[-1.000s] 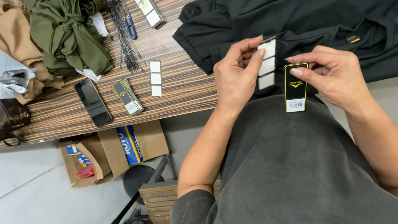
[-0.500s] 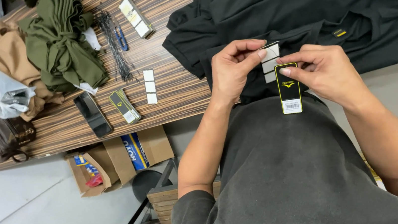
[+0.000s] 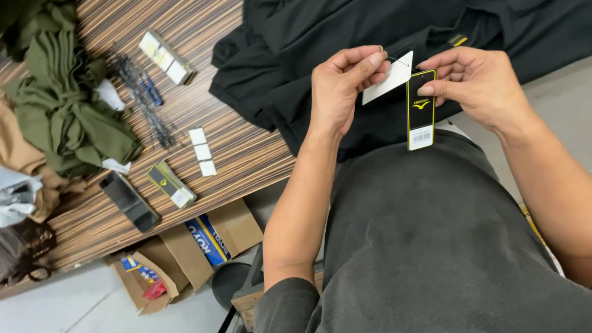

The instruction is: The person attaches yellow and white tags to black t-shirts using black zip ties. They thread the zip ties through the tag holes and the shirt's neck seam, then pull them tight to secure the tags. The person also folds the shirts and organizes stacks of tags on the table.

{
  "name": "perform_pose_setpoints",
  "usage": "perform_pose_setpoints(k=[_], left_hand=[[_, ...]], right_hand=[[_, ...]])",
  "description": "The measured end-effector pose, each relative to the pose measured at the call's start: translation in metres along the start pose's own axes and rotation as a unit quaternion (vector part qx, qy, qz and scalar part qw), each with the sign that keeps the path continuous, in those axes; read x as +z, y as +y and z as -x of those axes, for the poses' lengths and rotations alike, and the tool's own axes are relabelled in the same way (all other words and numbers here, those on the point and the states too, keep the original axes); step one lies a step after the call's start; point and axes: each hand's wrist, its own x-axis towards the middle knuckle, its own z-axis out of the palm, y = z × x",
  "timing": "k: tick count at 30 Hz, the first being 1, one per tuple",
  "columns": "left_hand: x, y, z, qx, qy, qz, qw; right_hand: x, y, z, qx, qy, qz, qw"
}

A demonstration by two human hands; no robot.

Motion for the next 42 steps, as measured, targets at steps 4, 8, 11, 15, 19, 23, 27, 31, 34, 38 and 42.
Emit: perform_pose_setpoints(k=[4, 8, 11, 15, 19, 23, 27, 31, 34, 38, 42], left_hand=[[0.025, -0.020, -0.005, -0.032, -0.042, 0.029, 0.998], [0.053, -0.034, -0.009, -0.095, -0.119, 0.070, 0.986], [0.070, -0.043, -0.017, -0.132, -0.131, 0.058, 0.981], [0.083, -0.048, -0.023, -0.123, -0.129, -0.014, 0.984], [0.092, -0.059, -0.030, -0.038, -0.128, -0.045, 0.990], [0.097, -0.050, -0.035, 0.017, -0.091, -0.151, 0.984], [0.098, -0.023, -0.025, 0.148, -0.042, -0.372, 0.916], [0.109, 0.016, -0.005, 0.159, -0.023, -0.425, 0.891], [0.113, 0.032, 0.001, 0.219, -0.079, -0.410, 0.882], [0.106, 0.022, -0.006, 0.111, -0.183, -0.210, 0.954], [0.102, -0.010, -0.017, 0.151, -0.202, -0.131, 0.959]], right_hand=[[-0.024, 0.005, 0.012, 0.011, 0.016, 0.004, 1.000], [-0.053, 0.010, 0.020, -0.015, -0.012, -0.029, 0.999], [-0.071, 0.012, 0.015, -0.010, -0.005, -0.005, 1.000], [-0.087, 0.002, 0.004, 0.015, -0.023, -0.024, 0.999], [-0.100, -0.003, -0.008, 0.010, -0.065, -0.030, 0.997], [-0.105, -0.017, -0.013, 0.013, -0.098, 0.029, 0.995], [-0.113, -0.017, -0.021, -0.024, -0.139, 0.068, 0.988], [-0.110, -0.038, -0.020, -0.040, -0.166, 0.128, 0.977], [-0.109, -0.046, -0.019, -0.061, -0.199, 0.104, 0.973], [-0.105, -0.032, -0.026, -0.060, -0.230, 0.005, 0.971], [-0.096, -0.006, -0.037, -0.085, -0.189, -0.097, 0.973]])
